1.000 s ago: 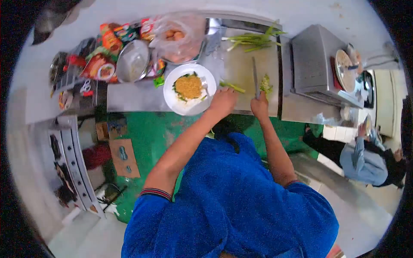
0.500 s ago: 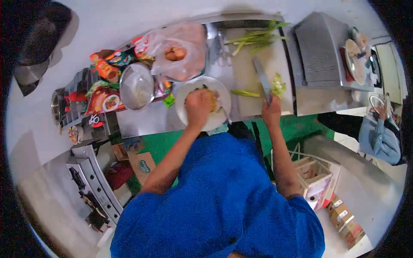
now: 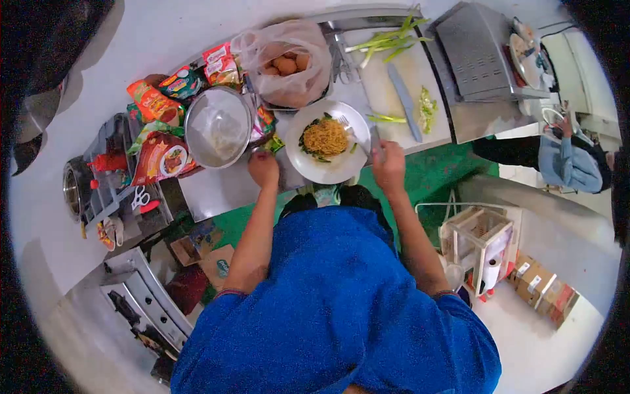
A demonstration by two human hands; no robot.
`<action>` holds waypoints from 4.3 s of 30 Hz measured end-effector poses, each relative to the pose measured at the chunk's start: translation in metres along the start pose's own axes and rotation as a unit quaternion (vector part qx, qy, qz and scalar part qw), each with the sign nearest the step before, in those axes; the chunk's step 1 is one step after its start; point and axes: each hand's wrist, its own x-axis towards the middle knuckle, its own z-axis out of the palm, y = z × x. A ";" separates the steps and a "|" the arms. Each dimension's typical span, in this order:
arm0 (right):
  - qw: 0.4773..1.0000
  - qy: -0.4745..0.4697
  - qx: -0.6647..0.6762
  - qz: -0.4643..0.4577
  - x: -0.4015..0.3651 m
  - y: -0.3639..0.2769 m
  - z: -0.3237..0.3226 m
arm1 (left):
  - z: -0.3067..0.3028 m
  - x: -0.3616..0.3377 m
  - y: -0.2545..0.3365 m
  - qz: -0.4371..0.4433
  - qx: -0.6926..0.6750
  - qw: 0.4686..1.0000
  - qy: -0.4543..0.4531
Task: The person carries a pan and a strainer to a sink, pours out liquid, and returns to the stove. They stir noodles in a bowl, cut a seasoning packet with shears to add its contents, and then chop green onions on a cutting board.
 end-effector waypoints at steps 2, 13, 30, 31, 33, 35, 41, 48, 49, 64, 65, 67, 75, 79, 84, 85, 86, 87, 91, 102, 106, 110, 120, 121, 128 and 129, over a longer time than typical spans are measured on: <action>0.999 -0.032 0.013 0.006 0.003 -0.008 -0.005 | -0.008 -0.013 -0.016 0.014 -0.027 0.999 0.034; 0.993 -0.105 -0.022 -0.037 0.146 0.011 0.071 | 0.023 0.001 -0.037 0.048 0.057 0.997 0.018; 0.949 -0.310 -0.050 0.015 0.239 0.051 0.133 | -0.063 -0.085 0.003 -0.262 -0.705 0.657 -0.053; 0.949 -0.311 0.040 0.029 0.237 0.074 0.142 | -0.069 -0.087 0.012 -0.258 -0.707 0.657 -0.048; 0.929 -0.290 0.230 -0.016 0.232 0.136 0.154 | -0.087 -0.093 0.054 -0.228 -0.801 0.553 -0.032; 0.881 -0.305 0.354 0.076 0.218 0.117 0.100 | -0.097 -0.095 0.086 -0.207 -0.816 0.538 -0.042; 0.811 -0.386 0.411 0.156 0.170 -0.013 -0.070 | -0.081 -0.071 0.156 -0.081 -0.790 0.578 -0.187; 0.818 -0.390 0.403 0.126 0.168 -0.091 -0.096 | -0.056 -0.070 0.208 -0.047 -0.712 0.646 -0.272; 0.818 -0.380 0.408 0.142 0.170 -0.092 -0.096 | -0.058 -0.069 0.212 -0.051 -0.699 0.657 -0.278; 0.916 -0.236 0.324 -0.004 0.173 -0.124 -0.100 | -0.087 -0.031 0.223 -0.113 -0.737 0.594 -0.302; 0.918 -0.230 0.323 -0.001 0.176 -0.129 -0.114 | -0.085 -0.022 0.221 -0.110 -0.735 0.593 -0.308; 0.946 -0.262 0.188 -0.026 0.172 -0.135 -0.149 | -0.080 -0.010 0.217 -0.070 -0.742 0.595 -0.300; 0.925 -0.356 0.134 -0.002 0.143 -0.125 -0.173 | -0.109 0.001 0.242 -0.050 -0.662 0.662 -0.348; 0.921 -0.361 0.139 -0.041 0.140 -0.130 -0.179 | -0.106 -0.001 0.247 -0.016 -0.644 0.677 -0.356; 0.924 -0.351 0.143 -0.050 0.139 -0.131 -0.174 | -0.109 -0.001 0.250 -0.005 -0.627 0.696 -0.349; 0.927 -0.344 0.138 -0.048 0.138 -0.130 -0.171 | -0.110 -0.001 0.250 -0.008 -0.627 0.698 -0.346; 0.927 -0.345 0.138 -0.048 0.139 -0.131 -0.171 | -0.110 -0.001 0.251 -0.009 -0.627 0.698 -0.345; 0.926 -0.350 0.139 -0.040 0.141 -0.132 -0.171 | -0.113 -0.002 0.253 0.001 -0.627 0.699 -0.344; 0.922 -0.356 0.150 -0.033 0.145 -0.134 -0.170 | -0.111 -0.003 0.251 -0.008 -0.620 0.705 -0.343; 0.927 -0.340 0.158 -0.010 0.139 -0.126 -0.185 | -0.096 -0.014 0.263 0.005 -0.620 0.695 -0.364; 0.934 -0.323 0.151 0.008 0.131 -0.108 -0.201 | -0.084 -0.025 0.277 0.015 -0.629 0.670 -0.394; 0.939 -0.301 0.166 0.028 0.122 -0.086 -0.216 | -0.074 -0.036 0.294 0.015 -0.623 0.653 -0.432; 0.948 -0.295 0.111 0.054 0.111 -0.029 -0.255 | -0.039 -0.074 0.348 0.004 -0.665 0.568 -0.486; 0.941 -0.303 0.132 0.072 0.113 -0.025 -0.261 | -0.033 -0.080 0.356 -0.006 -0.659 0.584 -0.474; 0.948 -0.294 0.120 0.007 0.134 0.045 -0.283 | 0.008 -0.126 0.404 -0.011 -0.690 0.594 -0.413; 0.949 -0.299 0.099 -0.005 0.138 0.054 -0.287 | 0.016 -0.132 0.408 -0.022 -0.697 0.591 -0.405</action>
